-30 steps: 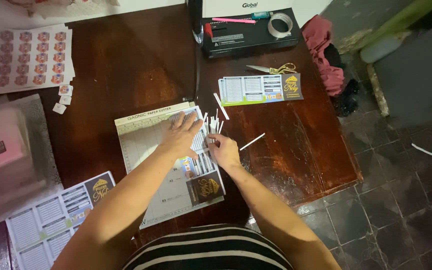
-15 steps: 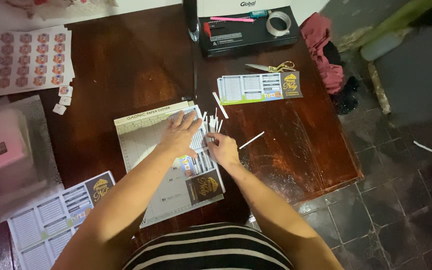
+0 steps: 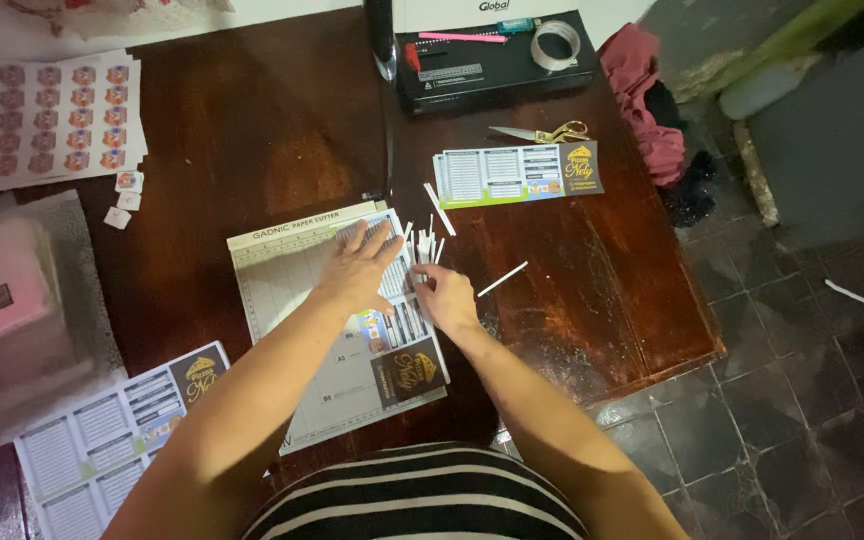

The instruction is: Trim and cut printed paper sheets using a manual paper cutter and scissors.

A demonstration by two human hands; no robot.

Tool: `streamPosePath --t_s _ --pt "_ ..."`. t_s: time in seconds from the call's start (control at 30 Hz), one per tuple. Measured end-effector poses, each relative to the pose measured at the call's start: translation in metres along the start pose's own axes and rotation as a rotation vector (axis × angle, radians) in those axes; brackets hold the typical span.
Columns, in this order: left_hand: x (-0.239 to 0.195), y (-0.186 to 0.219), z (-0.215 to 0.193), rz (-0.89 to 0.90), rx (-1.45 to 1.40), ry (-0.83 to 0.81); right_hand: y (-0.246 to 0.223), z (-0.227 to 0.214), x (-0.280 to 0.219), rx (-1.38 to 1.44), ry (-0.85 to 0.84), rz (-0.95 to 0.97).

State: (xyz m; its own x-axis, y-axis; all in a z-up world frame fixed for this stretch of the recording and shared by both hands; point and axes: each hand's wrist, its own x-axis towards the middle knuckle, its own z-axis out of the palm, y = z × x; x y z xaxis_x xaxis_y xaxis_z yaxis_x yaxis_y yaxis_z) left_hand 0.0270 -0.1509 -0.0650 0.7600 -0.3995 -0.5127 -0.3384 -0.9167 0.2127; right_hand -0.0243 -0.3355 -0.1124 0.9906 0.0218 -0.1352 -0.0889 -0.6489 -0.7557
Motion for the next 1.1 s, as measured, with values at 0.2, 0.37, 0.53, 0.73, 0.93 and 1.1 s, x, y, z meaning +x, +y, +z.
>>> streamPosePath --t_s 0.2,0.37,0.53,0.73,0.93,1.1 --pt "0.0 -0.002 0.003 0.019 -0.034 0.027 -0.002 -0.001 -0.002 0.021 0.02 0.0" --pt "-0.002 -0.001 0.0 0.018 -0.031 0.039 0.005 0.004 0.0 0.011 0.034 -0.021" --pt "-0.004 -0.002 0.001 0.02 -0.025 0.044 0.0 0.002 -0.002 0.048 0.02 0.001" --pt "-0.004 0.005 -0.007 -0.019 -0.024 -0.009 -0.008 -0.004 -0.003 0.029 -0.021 0.063" --pt "-0.004 0.001 -0.004 -0.013 -0.016 -0.001 -0.008 -0.004 -0.004 0.055 -0.005 0.068" --pt "-0.003 0.002 -0.005 0.0 -0.014 0.005 0.0 0.001 -0.003 0.062 0.016 0.024"
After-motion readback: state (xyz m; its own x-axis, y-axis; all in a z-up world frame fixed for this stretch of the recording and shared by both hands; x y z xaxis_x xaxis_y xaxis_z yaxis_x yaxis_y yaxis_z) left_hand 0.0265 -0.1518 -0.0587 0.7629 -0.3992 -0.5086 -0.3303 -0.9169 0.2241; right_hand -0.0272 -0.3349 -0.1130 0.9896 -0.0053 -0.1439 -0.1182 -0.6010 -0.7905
